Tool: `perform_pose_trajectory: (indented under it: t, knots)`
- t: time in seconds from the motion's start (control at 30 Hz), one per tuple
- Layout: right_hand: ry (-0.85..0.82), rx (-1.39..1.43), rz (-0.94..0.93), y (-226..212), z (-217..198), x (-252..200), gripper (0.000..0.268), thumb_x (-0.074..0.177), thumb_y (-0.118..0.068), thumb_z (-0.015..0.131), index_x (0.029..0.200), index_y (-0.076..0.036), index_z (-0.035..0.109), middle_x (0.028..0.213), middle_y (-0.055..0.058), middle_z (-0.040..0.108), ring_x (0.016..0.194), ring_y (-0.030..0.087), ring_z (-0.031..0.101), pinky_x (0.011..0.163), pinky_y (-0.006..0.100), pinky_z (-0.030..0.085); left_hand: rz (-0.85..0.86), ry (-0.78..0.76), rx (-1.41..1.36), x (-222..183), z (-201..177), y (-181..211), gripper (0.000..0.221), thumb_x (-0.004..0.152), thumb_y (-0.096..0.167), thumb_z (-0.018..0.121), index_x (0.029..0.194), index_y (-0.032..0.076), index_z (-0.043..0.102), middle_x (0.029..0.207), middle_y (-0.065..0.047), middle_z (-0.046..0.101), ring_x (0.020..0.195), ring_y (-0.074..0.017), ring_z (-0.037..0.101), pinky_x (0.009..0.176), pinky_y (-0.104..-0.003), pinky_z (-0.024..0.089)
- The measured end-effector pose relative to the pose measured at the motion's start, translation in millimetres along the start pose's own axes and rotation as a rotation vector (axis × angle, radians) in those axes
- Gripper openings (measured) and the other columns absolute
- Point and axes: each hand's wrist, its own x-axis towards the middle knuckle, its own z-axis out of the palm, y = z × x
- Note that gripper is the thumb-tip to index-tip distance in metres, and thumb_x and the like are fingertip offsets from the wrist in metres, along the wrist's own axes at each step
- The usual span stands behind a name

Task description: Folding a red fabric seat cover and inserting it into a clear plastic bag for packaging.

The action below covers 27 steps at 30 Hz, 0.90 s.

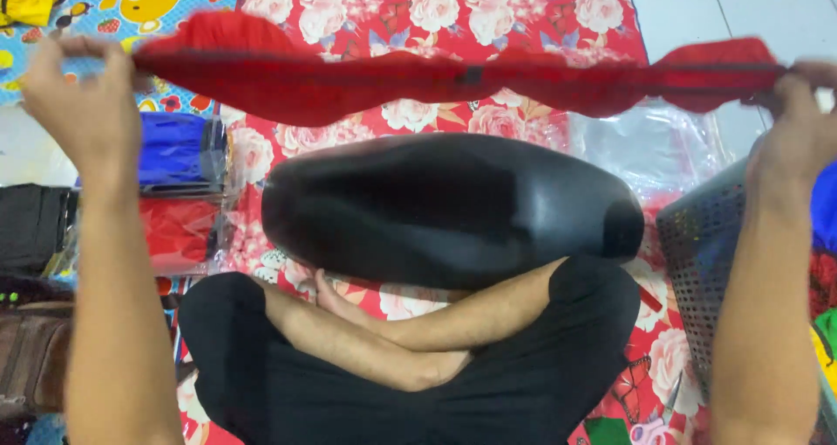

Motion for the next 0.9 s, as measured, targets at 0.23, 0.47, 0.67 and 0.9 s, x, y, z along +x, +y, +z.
perform_pose_trajectory:
  t: [0.23, 0.47, 0.67, 0.9]
  knots:
    - [0.049, -0.204, 0.234, 75, -49, -154, 0.02, 0.091, 0.002, 0.074, 0.104, -0.013, 0.074, 0.087, -0.002, 0.067, 0.071, 0.006, 0.062, 0.064, 0.02, 0.052, -0.856, 0.136, -0.517, -174, 46, -49, 0.029, 0.088, -0.006, 0.048, 0.11, 0.011, 0.054, 0.069, -0.009, 0.057, 0.058, -0.0172, 0.067, 0.051, -0.025, 0.054]
    - [-0.013, -0.155, 0.601, 154, -81, -234, 0.02, 0.086, 0.0, 0.081, 0.104, -0.008, 0.077, 0.087, 0.008, 0.073, 0.078, 0.013, 0.075, 0.079, 0.018, 0.069, -1.064, 0.05, -0.513, -242, 50, -57, 0.022, 0.095, -0.003, 0.054, 0.112, 0.012, 0.054, 0.087, -0.015, 0.068, 0.07, -0.0226, 0.074, 0.074, -0.03, 0.069]
    - [-0.006, -0.067, 0.653, 142, -75, -240, 0.021, 0.088, -0.002, 0.08, 0.107, -0.007, 0.074, 0.092, 0.006, 0.074, 0.075, 0.015, 0.077, 0.073, 0.018, 0.067, -1.098, 0.071, -0.559, -233, 50, -52, 0.021, 0.091, -0.007, 0.057, 0.1, 0.012, 0.061, 0.107, -0.012, 0.069, 0.081, -0.0227, 0.075, 0.08, -0.029, 0.07]
    - [-0.138, -0.362, 0.492, 145, -85, -252, 0.021, 0.095, -0.013, 0.08, 0.116, -0.014, 0.076, 0.1, 0.0, 0.07, 0.086, 0.007, 0.067, 0.084, 0.016, 0.057, -1.001, 0.143, -0.532, -248, 49, -62, 0.018, 0.086, -0.007, 0.062, 0.097, 0.005, 0.07, 0.086, -0.009, 0.07, 0.071, -0.0169, 0.072, 0.078, -0.027, 0.068]
